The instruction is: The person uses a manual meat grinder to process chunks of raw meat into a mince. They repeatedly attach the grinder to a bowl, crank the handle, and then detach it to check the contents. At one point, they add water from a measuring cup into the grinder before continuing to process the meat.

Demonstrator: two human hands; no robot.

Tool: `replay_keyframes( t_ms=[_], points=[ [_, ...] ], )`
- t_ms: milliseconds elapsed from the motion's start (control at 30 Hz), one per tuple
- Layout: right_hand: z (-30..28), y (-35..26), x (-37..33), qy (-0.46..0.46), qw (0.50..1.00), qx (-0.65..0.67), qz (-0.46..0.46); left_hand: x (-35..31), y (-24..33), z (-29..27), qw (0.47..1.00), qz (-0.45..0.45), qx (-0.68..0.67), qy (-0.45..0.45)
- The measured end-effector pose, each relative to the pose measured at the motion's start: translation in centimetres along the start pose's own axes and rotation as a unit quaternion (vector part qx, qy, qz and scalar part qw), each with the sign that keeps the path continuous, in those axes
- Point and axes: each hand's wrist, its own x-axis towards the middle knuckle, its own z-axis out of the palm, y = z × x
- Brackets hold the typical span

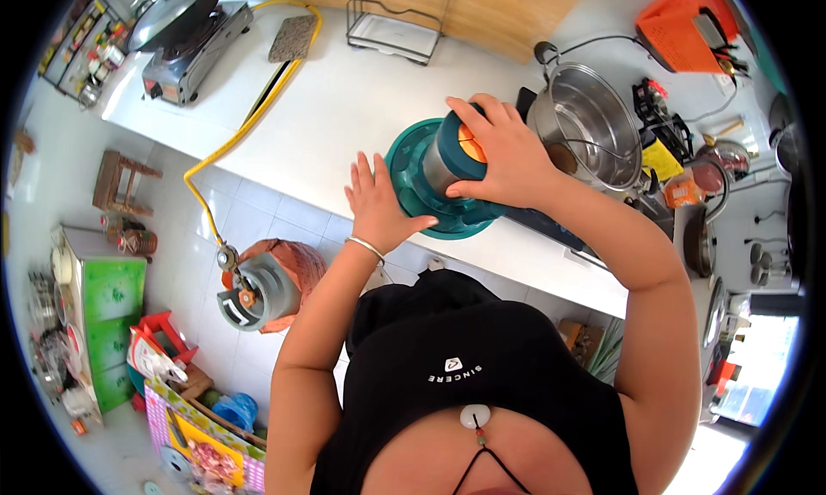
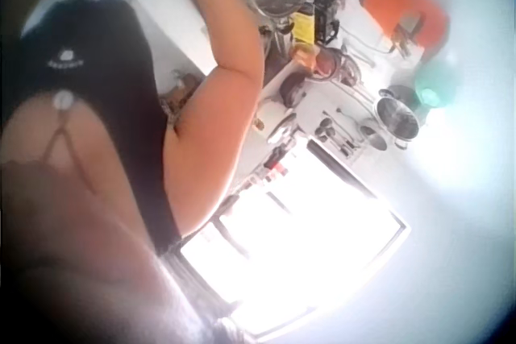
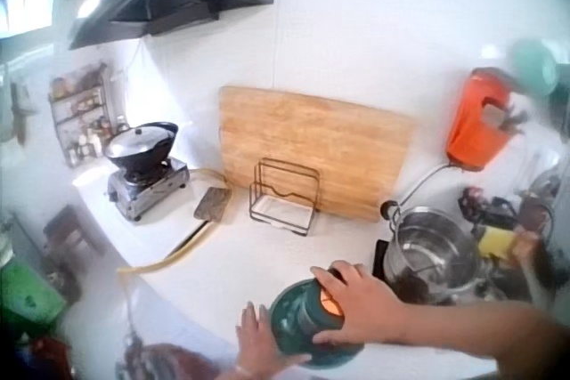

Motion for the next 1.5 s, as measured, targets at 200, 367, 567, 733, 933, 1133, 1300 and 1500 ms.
replay_keyframes(
  t_ms=[200, 367, 567, 733, 933, 1133, 1300, 1500],
  points=[
    [-0.9, 3.9, 0.5, -0.019, 0.697, 0.657, 0.286, 3.2, 6.6, -3.2, 0.793, 0.249, -0.555, 0.030],
    [1.5, 2.1, -0.7, 0.046, 0.596, 0.752, 0.278, 4.4, 8.2, -1.0, 0.844, 0.223, -0.477, 0.104],
    [2.2, 1.3, -0.2, 0.093, 0.593, 0.741, 0.300, 4.6, 8.4, -0.1, 0.812, 0.242, -0.508, 0.155],
    [2.4, 1.3, -0.1, 0.109, 0.595, 0.734, 0.309, 4.6, 8.4, -0.1, 0.825, 0.259, -0.470, 0.178],
    [2.3, 1.3, 0.0, 0.110, 0.603, 0.731, 0.301, 4.5, 8.7, -0.3, 0.821, 0.241, -0.492, 0.161],
    [2.6, 1.6, 0.0, 0.105, 0.605, 0.732, 0.295, 5.0, 8.2, 0.4, 0.819, 0.256, -0.479, 0.183],
    [2.6, 1.9, -0.2, 0.088, 0.596, 0.744, 0.290, 5.0, 8.4, 0.3, 0.819, 0.257, -0.482, 0.178],
    [1.8, 2.2, -0.2, 0.054, 0.560, 0.771, 0.298, 4.7, 8.5, 0.1, 0.819, 0.242, -0.492, 0.167]
  ],
)
